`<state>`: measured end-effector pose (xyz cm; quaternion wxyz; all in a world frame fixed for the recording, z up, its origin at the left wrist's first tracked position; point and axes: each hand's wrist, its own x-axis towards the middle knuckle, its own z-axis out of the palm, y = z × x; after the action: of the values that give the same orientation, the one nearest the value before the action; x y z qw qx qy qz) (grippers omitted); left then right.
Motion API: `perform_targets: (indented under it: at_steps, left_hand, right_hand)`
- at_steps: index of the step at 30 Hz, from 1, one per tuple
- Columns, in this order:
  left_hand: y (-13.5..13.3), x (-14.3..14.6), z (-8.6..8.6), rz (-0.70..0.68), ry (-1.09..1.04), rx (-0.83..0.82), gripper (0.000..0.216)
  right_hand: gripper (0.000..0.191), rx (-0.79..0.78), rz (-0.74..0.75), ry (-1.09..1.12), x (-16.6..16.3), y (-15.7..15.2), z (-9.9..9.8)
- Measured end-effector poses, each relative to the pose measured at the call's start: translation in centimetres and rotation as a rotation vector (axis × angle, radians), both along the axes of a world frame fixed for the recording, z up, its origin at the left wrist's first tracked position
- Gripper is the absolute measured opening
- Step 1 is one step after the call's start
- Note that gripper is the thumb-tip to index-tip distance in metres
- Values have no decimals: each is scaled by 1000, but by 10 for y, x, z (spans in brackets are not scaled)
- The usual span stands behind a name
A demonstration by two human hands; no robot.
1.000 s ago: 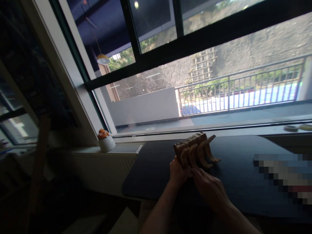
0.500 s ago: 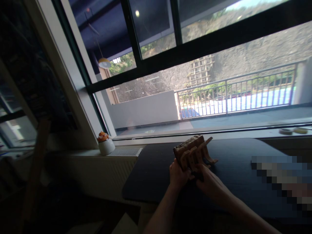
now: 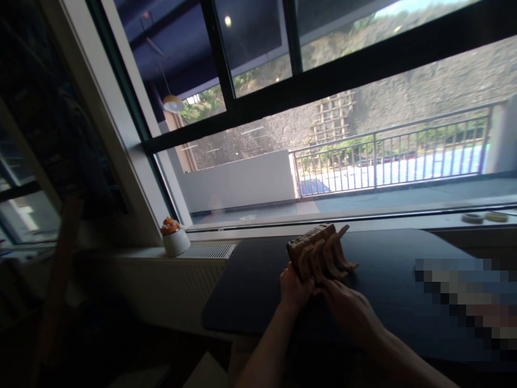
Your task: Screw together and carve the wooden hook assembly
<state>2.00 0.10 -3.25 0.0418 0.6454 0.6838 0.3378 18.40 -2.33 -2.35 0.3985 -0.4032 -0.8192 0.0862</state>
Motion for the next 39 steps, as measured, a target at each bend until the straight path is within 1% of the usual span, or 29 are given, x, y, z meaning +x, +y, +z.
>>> perform_targets:
  at_steps: [1,2,5,7,10,11,13,14,19,22,26,30,32,34,37,39]
  left_hand:
    - [0,0,0,1,-1,4,35]
    - [0,0,0,2,-2,7,36]
    - [0,1,0,2,-3,13,38]
    - [0,1,0,6,-5,13,38]
    - [0,1,-1,12,-8,11,41]
    - [-1,1,-1,12,-9,10,42]
    - [-1,1,0,11,-14,6,43]
    - [-2,1,1,10,-16,4,43]
    - [-2,0,3,17,-22,-2,39]
    - [-2,0,3,25,-38,2,37]
    - [-1,0,2,29,-56,7,37]
    - [0,0,1,32,-68,11,36]
    - [1,0,1,35,-74,17,36]
    - [1,0,0,36,-78,27,37]
    - [2,1,-2,36,-87,42,37]
    - [2,0,-3,37,-97,48,37]
  right_hand:
    - [31,-34,-11,29,-1,2,-1]
    - [34,-69,-15,54,-2,5,-2]
    - [49,-147,3,100,-1,15,-4]
    - [49,-161,17,103,0,18,-4]
    - [28,-115,13,80,2,14,-1]
    - [33,-88,8,67,3,10,0]
    - [48,-31,17,31,4,1,3]
    - [51,-6,35,8,5,-3,4]
    - [49,75,133,-65,6,-8,9]
    - [41,60,105,-35,6,-6,6]
    - [30,-38,-5,85,-1,-3,-6]
    - [36,-139,-46,162,-8,7,-15]
    - [35,-153,-48,164,-7,12,-15]
    - [29,-138,-45,144,-2,14,-13]
    - [43,-91,-26,71,8,7,-7]
    - [46,-69,11,11,13,0,-2]
